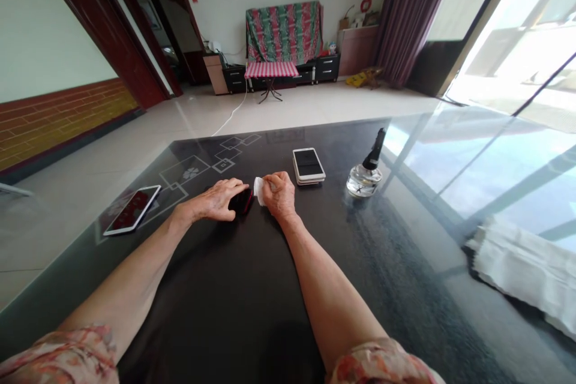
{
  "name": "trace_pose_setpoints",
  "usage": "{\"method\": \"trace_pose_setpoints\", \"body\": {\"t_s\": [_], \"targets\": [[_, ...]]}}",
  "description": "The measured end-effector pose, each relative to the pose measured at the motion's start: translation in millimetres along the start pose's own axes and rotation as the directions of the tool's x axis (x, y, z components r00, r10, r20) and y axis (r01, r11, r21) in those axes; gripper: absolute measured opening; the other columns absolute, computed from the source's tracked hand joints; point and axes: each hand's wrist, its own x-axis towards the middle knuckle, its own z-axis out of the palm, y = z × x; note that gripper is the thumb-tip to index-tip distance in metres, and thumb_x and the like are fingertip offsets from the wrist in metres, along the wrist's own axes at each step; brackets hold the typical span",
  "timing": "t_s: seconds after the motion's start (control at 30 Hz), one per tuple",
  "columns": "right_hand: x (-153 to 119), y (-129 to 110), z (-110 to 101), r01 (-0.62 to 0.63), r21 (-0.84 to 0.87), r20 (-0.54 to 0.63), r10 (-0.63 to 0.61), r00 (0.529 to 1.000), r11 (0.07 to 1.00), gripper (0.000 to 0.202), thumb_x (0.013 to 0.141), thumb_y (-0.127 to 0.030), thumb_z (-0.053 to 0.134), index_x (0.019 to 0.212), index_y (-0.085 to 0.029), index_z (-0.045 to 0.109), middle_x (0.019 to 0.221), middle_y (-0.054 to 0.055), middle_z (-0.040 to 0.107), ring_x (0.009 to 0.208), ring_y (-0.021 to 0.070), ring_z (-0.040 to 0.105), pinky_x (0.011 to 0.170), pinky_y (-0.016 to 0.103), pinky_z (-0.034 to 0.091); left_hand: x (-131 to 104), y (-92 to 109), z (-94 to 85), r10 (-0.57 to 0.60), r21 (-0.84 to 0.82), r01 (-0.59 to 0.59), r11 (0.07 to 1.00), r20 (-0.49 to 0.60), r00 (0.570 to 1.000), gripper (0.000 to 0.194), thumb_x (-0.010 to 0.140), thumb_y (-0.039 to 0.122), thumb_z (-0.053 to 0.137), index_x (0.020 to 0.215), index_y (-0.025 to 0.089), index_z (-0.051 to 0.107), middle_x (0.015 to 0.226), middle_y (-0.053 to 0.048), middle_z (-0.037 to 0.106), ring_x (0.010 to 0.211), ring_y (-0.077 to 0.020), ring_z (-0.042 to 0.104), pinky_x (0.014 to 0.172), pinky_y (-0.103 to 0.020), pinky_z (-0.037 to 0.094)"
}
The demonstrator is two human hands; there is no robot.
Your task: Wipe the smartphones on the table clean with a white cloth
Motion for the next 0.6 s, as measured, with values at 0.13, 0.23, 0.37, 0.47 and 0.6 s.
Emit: {"method": "trace_pose_setpoints", "body": {"t_s": [0.13, 0.23, 0.37, 0.47, 0.6], "targets": [[-0.4, -3.3, -0.8, 0.034, 0.052, -0.009, -0.034, 0.999, 0.998, 0.018, 0.082, -0.020, 0.052, 0.084, -0.019, 0.071, 0.086, 0.005, 0.060, 0.084, 0.0150, 0.060, 0.081, 0.025, 0.048, -1.9, -6.5, -8.0, 0.019, -0.107, -0.029, 0.994, -0.093, 0.996, 0.073, 0.064, 0.021, 0.059, 0.136, 0.014, 0.044, 0.130, -0.014, 0.050, 0.118, -0.0287, 0.051, 0.103, -0.041, 0.041], [0.5, -9.8, -2.3, 0.053, 0.078, -0.015, -0.052, 0.999, 0.996, 0.018, 0.083, -0.021, 0.052, 0.086, -0.019, 0.070, 0.087, 0.005, 0.060, 0.084, 0.0146, 0.059, 0.081, 0.025, 0.048, -3.6, -9.9, -16.2, 0.016, -0.186, -0.051, 0.981, -0.181, 0.983, 0.073, 0.065, 0.020, 0.059, 0.136, 0.015, 0.045, 0.135, -0.013, 0.047, 0.123, -0.0271, 0.049, 0.107, -0.039, 0.039], [4.8, -18.0, -1.4, 0.114, 0.168, -0.117, -0.095, 0.989, 0.979, 0.018, 0.085, -0.021, 0.052, 0.088, -0.020, 0.070, 0.088, 0.005, 0.059, 0.085, 0.0143, 0.059, 0.080, 0.025, 0.049, -6.0, -8.8, -23.8, 0.013, -0.244, -0.073, 0.967, -0.241, 0.970, 0.071, 0.064, 0.019, 0.060, 0.133, 0.014, 0.048, 0.135, -0.013, 0.049, 0.126, -0.0271, 0.048, 0.109, -0.042, 0.037], [6.9, -20.4, 1.5, 0.176, 0.220, -0.191, -0.134, 0.972, 0.960, 0.017, 0.084, -0.020, 0.054, 0.087, -0.020, 0.071, 0.086, 0.004, 0.058, 0.082, 0.0143, 0.059, 0.077, 0.025, 0.049, -7.0, -6.4, -25.1, -0.008, -0.268, -0.064, 0.961, -0.258, 0.966, 0.070, 0.063, 0.018, 0.061, 0.132, 0.016, 0.049, 0.135, -0.012, 0.049, 0.126, -0.0272, 0.048, 0.110, -0.042, 0.036], [5.1, -23.0, 4.4, 0.239, 0.259, -0.153, -0.204, 0.967, 0.936, 0.016, 0.085, -0.021, 0.056, 0.087, -0.020, 0.072, 0.085, 0.004, 0.058, 0.077, 0.0127, 0.058, 0.072, 0.024, 0.048, -7.3, -4.9, -24.8, -0.017, -0.281, -0.062, 0.958, -0.269, 0.963, 0.070, 0.062, 0.017, 0.061, 0.131, 0.015, 0.050, 0.136, -0.013, 0.049, 0.127, -0.0272, 0.047, 0.111, -0.043, 0.035]]}}
